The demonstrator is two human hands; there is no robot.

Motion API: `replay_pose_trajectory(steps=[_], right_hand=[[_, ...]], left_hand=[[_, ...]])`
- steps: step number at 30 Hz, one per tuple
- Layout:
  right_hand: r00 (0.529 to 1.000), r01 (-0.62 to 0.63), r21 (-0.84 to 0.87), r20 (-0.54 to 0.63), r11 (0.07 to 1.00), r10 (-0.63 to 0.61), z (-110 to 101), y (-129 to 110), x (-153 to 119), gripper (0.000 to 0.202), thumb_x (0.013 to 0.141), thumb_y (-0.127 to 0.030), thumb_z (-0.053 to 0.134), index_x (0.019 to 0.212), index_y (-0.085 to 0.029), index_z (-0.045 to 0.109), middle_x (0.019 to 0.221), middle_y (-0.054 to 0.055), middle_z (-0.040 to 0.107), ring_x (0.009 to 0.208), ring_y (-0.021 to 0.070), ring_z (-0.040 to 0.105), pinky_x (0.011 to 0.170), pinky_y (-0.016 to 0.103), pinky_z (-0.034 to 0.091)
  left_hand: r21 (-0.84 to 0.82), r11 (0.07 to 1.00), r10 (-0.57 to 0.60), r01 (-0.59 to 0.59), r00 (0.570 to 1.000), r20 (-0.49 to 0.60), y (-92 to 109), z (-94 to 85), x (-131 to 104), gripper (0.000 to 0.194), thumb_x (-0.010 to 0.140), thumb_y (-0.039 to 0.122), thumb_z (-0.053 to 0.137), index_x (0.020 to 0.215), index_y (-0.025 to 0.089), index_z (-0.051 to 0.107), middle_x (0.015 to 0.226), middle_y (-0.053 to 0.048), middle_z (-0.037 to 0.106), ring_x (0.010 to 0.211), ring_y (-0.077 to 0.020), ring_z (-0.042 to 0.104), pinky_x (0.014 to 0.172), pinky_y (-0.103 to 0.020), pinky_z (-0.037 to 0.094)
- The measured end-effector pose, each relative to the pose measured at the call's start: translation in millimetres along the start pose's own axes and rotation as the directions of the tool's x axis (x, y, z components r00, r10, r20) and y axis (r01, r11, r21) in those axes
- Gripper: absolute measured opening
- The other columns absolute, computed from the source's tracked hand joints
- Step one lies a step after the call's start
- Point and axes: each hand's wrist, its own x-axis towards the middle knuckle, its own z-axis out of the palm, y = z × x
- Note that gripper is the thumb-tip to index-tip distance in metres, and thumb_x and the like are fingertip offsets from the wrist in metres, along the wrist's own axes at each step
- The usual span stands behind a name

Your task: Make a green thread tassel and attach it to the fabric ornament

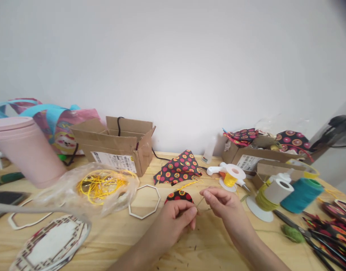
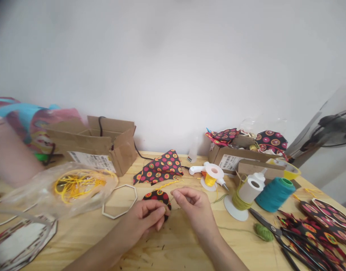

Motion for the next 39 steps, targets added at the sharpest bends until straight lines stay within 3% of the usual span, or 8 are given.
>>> replay_pose_trajectory(steps=[10, 18, 39], right_hand=[[1.0, -0.025, 0.009, -0.001, 1.0, 0.025, 0.1, 1.5, 0.0, 0.017, 0.064, -0.034, 0.065, 0.064, -0.018, 0.068, 0.049, -0.004, 0.05, 0.039, 0.0045, 0.029, 0.035, 0.018, 0.023], [0.993, -0.104, 0.013, 0.049, 0.994, 0.103, 0.6, -0.6, -0.6, 0.02, 0.062, -0.037, 0.066, 0.062, -0.017, 0.068, 0.049, -0.004, 0.051, 0.038, 0.0035, 0.023, 0.034, 0.018, 0.016], [0.965, -0.231, 0.034, 0.136, 0.972, 0.224, -0.6, 0.3, 0.4, 0.032, 0.061, -0.046, 0.065, 0.07, -0.015, 0.067, 0.04, -0.009, 0.031, 0.036, 0.003, 0.017, 0.035, 0.02, 0.009]], left_hand=[[-0.024, 1.0, 0.008, -0.008, 1.0, 0.011, -1.8, 0.7, 0.2, 0.032, 0.076, 0.043, 0.047, 0.073, 0.012, 0.056, 0.048, 0.005, 0.043, 0.034, -0.0028, 0.023, 0.034, -0.019, 0.013], [-0.056, 0.998, 0.007, -0.006, 0.999, 0.031, -2.7, -0.5, 1.0, 0.03, 0.077, 0.041, 0.047, 0.073, 0.013, 0.055, 0.045, 0.007, 0.04, 0.032, -0.002, 0.022, 0.032, -0.018, 0.012], [-0.05, 0.998, 0.037, -0.036, 0.999, 0.024, -1.0, -2.1, 1.6, 0.032, 0.077, 0.04, 0.047, 0.06, 0.013, 0.05, 0.045, 0.006, 0.038, 0.034, -0.0021, 0.023, 0.033, -0.018, 0.013]])
